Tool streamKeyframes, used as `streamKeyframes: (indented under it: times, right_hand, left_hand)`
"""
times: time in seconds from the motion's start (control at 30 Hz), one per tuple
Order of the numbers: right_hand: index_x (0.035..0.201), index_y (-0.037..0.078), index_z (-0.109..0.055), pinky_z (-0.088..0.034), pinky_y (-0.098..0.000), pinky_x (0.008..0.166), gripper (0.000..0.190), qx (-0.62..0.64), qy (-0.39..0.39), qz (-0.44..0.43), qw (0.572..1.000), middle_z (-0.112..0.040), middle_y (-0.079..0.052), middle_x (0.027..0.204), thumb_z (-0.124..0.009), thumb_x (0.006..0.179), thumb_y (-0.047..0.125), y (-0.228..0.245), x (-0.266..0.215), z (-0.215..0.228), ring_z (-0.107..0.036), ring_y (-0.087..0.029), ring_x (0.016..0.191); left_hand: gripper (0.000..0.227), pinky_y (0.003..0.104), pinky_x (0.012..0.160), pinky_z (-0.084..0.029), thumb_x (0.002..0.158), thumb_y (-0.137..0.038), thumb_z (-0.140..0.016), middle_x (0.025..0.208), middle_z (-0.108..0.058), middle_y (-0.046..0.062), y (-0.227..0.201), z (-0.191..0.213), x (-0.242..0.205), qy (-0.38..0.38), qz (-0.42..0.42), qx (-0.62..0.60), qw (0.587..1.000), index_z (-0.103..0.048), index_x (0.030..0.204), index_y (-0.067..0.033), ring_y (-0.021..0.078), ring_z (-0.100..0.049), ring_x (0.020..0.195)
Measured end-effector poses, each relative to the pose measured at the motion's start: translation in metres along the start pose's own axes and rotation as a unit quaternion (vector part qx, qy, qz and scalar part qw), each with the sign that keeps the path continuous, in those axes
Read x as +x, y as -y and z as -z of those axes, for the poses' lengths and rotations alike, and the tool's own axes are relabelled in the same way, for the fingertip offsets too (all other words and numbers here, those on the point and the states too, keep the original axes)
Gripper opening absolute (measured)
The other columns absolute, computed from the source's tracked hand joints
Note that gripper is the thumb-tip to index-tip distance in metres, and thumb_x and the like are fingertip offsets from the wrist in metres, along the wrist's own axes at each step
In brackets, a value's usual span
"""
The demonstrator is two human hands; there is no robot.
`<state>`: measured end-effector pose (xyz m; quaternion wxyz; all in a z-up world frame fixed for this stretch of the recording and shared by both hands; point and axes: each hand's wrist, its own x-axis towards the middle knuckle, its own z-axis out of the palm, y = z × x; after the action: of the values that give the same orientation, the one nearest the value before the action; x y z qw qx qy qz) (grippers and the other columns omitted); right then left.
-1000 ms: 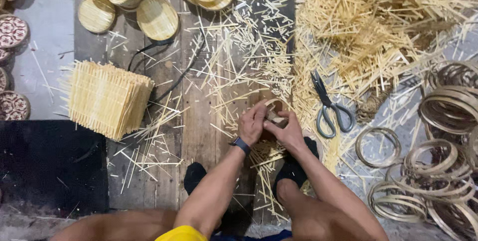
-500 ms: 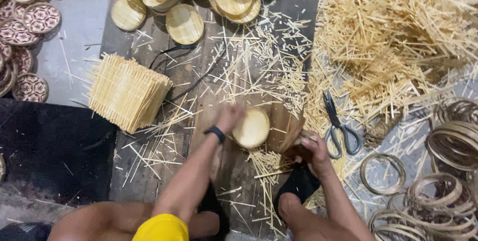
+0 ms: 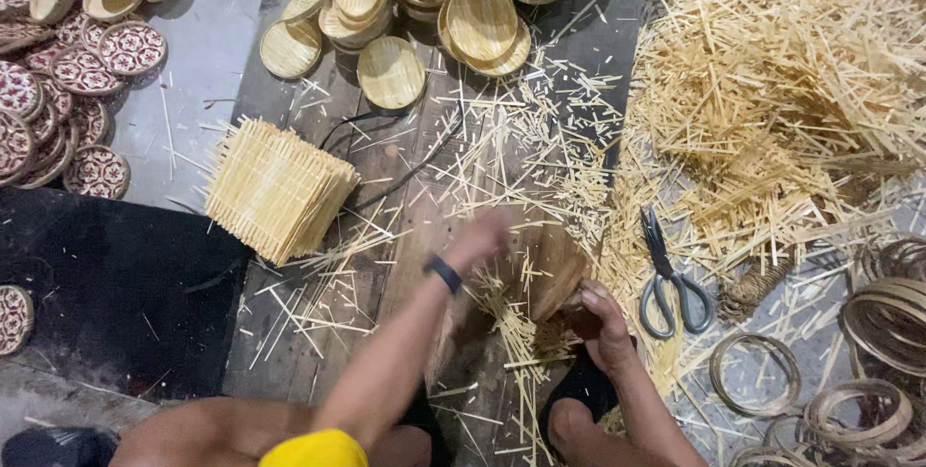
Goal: The person assembles bamboo steamer baskets by hand and using shears, fitting thin wooden slats into circular frames, trimming excess materials, and checking the fit by rotating the pieces.
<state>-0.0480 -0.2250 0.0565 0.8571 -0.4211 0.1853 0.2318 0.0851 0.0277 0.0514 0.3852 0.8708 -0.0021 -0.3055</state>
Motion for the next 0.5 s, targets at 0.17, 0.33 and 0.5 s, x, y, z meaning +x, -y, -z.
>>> streamKeyframes:
  times: [0.17, 0.33, 0.5]
  right_hand:
    - [0.135, 0.001, -0.061, -0.053, -0.0350, 0.090, 0.061, -0.104, -0.032, -0.014, 0.994, -0.070, -0.012, 0.113, -0.054, 0.095, 0.047, -0.009, 0.015, 0.003, -0.067, -0.021, 0.099]
    - [0.124, -0.002, -0.068, -0.053, -0.0312, 0.080, 0.041, -0.349, -0.091, 0.060, 0.931, -0.075, -0.008, 0.101, -0.067, 0.097, 0.029, -0.027, 0.036, 0.012, -0.066, -0.016, 0.088]
    - [0.111, -0.001, -0.065, -0.055, -0.0334, 0.057, 0.032, -0.224, -0.143, -0.070, 0.962, -0.071, -0.012, 0.085, -0.064, 0.096, 0.027, -0.034, 0.036, 0.000, -0.065, -0.020, 0.063]
  left_hand:
    - [0.049, 0.042, 0.092, -0.055, 0.098, -0.040, -0.064, 0.121, -0.073, 0.019, 0.043, -0.127, -0.034, -0.026, 0.229, -0.494, 0.838, -0.071, 0.124, 0.0016, 0.0250, -0.069, 0.103]
    - [0.037, 0.033, 0.090, -0.057, 0.087, -0.022, -0.075, 0.115, -0.076, 0.012, 0.081, -0.112, -0.015, -0.177, -0.029, -0.435, 0.882, -0.069, 0.119, -0.0042, 0.0173, -0.071, 0.102]
    - [0.043, 0.047, 0.098, -0.049, 0.087, -0.024, -0.076, 0.117, -0.067, 0.019, 0.095, 0.018, -0.043, -0.441, -0.066, -0.041, 0.894, -0.065, 0.125, -0.0069, 0.0389, -0.063, 0.110]
